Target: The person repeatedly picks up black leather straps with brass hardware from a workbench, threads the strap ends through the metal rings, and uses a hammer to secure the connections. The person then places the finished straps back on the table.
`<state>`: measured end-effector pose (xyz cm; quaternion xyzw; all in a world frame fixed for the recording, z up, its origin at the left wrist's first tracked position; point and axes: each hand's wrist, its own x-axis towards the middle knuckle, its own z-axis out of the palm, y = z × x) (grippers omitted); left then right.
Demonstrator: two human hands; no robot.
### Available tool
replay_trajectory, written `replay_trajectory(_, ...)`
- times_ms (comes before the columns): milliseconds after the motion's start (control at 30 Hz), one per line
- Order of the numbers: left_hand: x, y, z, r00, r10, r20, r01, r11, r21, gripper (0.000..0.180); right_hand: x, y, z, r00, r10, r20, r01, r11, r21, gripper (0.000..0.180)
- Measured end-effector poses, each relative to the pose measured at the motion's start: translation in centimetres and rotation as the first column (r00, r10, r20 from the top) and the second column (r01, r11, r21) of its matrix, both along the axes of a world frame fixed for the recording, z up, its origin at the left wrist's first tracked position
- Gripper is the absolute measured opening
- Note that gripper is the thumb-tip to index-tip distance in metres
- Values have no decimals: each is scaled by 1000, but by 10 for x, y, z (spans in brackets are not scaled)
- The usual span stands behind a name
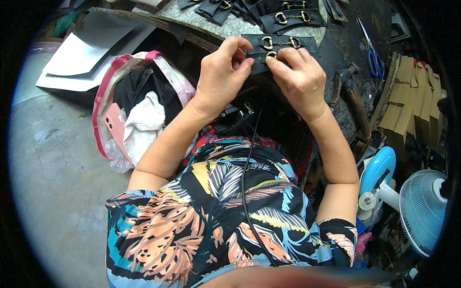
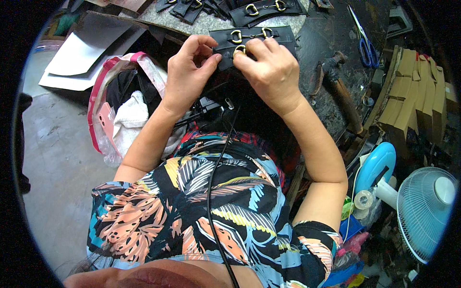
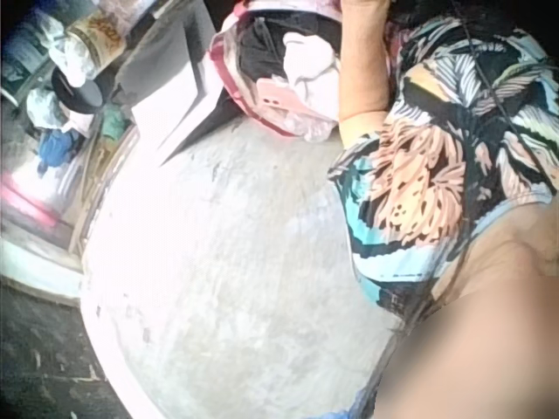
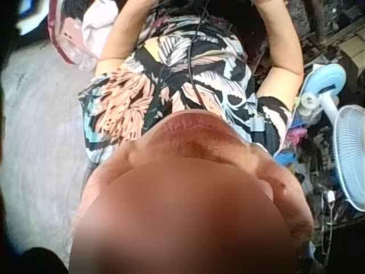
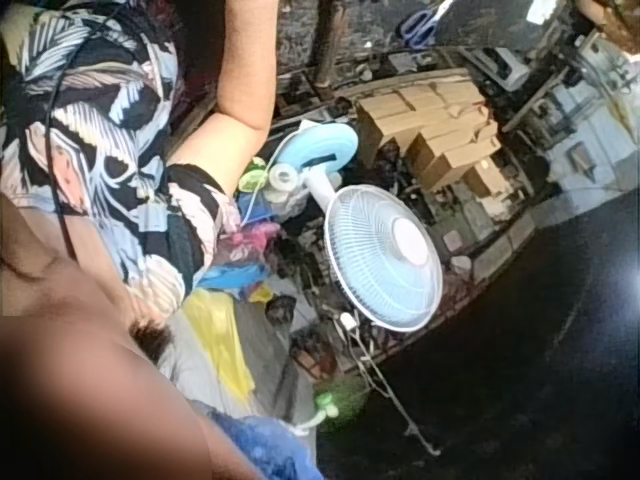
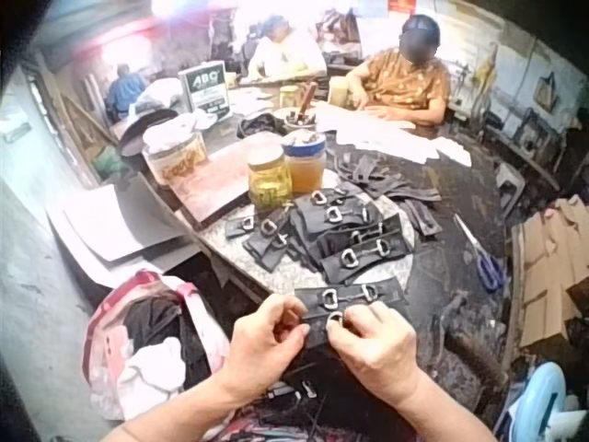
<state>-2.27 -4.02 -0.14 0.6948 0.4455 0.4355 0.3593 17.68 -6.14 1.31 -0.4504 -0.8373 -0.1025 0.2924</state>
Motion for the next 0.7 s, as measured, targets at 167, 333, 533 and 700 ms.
replay_trajectory(167, -3, 2, -1, 998, -5, -61, 5, 1000, 3, 20, 6, -4, 8, 986, -1, -166, -32, 980, -194, 17)
replay_trajectory(333, -8, 6, 0, 987, 55, -154, -15, 969, 248, 19, 48, -17, 21, 850, -121, -513, 2, 974, -226, 20)
replay_trajectory(533, -5, 7, 7, 910, 39, -413, 190, 845, 500, 29, 93, -57, 19, 847, -372, -380, 297, 923, -243, 20)
replay_trajectory(700, 6, 10, 18, 875, 65, -480, 216, 835, 507, 26, 137, -103, 14, 637, -754, 160, 743, 546, -386, 37)
